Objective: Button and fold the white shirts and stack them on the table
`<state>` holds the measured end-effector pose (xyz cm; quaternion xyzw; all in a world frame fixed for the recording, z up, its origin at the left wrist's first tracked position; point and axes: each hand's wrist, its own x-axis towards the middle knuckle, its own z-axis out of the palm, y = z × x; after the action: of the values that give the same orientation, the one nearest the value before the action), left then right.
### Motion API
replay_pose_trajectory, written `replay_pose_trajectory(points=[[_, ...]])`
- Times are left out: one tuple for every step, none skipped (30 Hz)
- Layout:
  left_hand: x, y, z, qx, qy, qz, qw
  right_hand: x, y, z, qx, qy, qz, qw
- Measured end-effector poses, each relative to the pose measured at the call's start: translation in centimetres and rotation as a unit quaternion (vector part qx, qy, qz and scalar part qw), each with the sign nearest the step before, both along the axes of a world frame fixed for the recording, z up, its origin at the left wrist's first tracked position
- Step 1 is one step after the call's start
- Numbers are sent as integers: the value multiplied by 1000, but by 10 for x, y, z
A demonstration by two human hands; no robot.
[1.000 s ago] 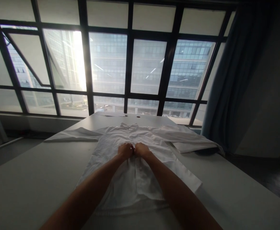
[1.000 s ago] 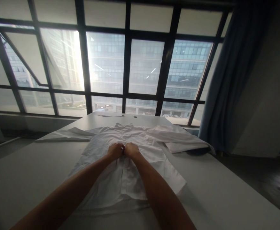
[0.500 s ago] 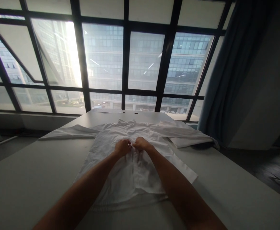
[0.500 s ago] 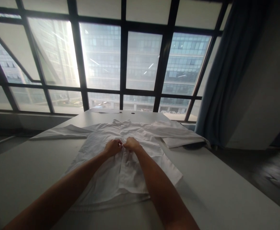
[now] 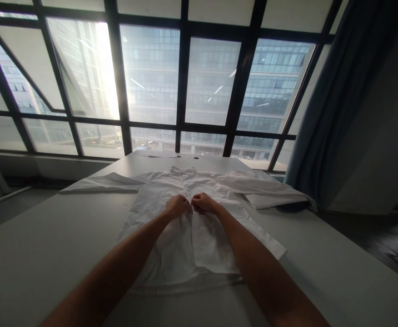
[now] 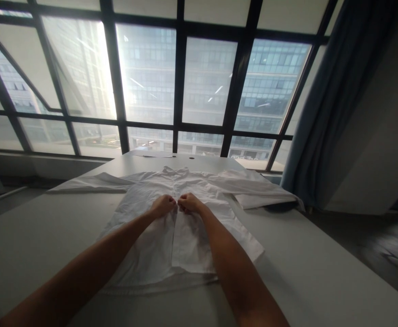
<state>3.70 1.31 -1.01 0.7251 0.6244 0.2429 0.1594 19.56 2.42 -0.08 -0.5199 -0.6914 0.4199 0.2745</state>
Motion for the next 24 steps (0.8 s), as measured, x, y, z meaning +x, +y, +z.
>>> replay_pose_trajectory(points=[[0, 2, -1, -10, -30, -4, 999, 0, 0, -1, 5, 13, -1, 1000], [0, 4, -2, -26, -63, -7, 998, 1, 0, -2, 6, 23, -1, 1000], [1, 5, -3, -45, -96, -7, 994, 1, -1, -2, 6, 32, 0, 999], [2, 6, -3, -66, -124, -4, 990, 1, -1, -2, 4, 40, 3, 999], [2, 7, -4, -86, -144, 0, 986, 1, -2, -1, 2, 47, 5, 999], [3, 7, -4, -101, -154, 1, 983, 1, -3, -1, 1, 53, 6, 999], [4, 8, -4, -114, -159, 3, 981, 1, -3, -1, 1, 59, 7, 998], [4, 7, -3, -127, -164, 5, 978, 1, -3, -1, 1, 65, 9, 998], [5, 7, -2, -144, -175, 12, 974, 1, -3, -2, 2, 70, 12, 997], [5, 7, -1, -163, -188, 19, 968, 0, -2, -3, 0, 71, 15, 997], [6, 6, 0, -181, -202, 27, 962, 0, -1, -4, -3, 69, 19, 997], [6, 6, 1, -196, -214, 34, 956, 0, 1, -5, -7, 65, 21, 998], [6, 5, 3, -205, -223, 39, 952, 1, 3, -6, -9, 58, 21, 998], [6, 5, 4, -207, -229, 40, 950, 1, 4, -8, -10, 51, 20, 998], [7, 5, 4, -206, -231, 39, 950, 1, 6, -9, -9, 46, 19, 999], [7, 5, 4, -204, -233, 38, 950, 1, 7, -10, -5, 43, 19, 999], [7, 5, 4, -202, -235, 37, 950, 2, 7, -11, 1, 41, 21, 999], [7, 5, 4, -201, -237, 36, 950, 2, 7, -11, 7, 39, 24, 999], [7, 6, 3, -200, -239, 36, 949, 2, 7, -12, 12, 38, 28, 999], [6, 6, 2, -200, -241, 34, 949, 3, 6, -11, 17, 37, 31, 999], [6, 7, 1, -199, -243, 33, 949, 4, 5, -11, 21, 35, 33, 999], [6, 8, 0, -199, -245, 31, 948, 4, 4, -11, 26, 34, 33, 999], [6, 8, -1, -199, -247, 29, 948, 5, 3, -10, 30, 33, 33, 998], [6, 8, -1, -200, -250, 27, 947, 5, 2, -9, 34, 32, 35, 998]])
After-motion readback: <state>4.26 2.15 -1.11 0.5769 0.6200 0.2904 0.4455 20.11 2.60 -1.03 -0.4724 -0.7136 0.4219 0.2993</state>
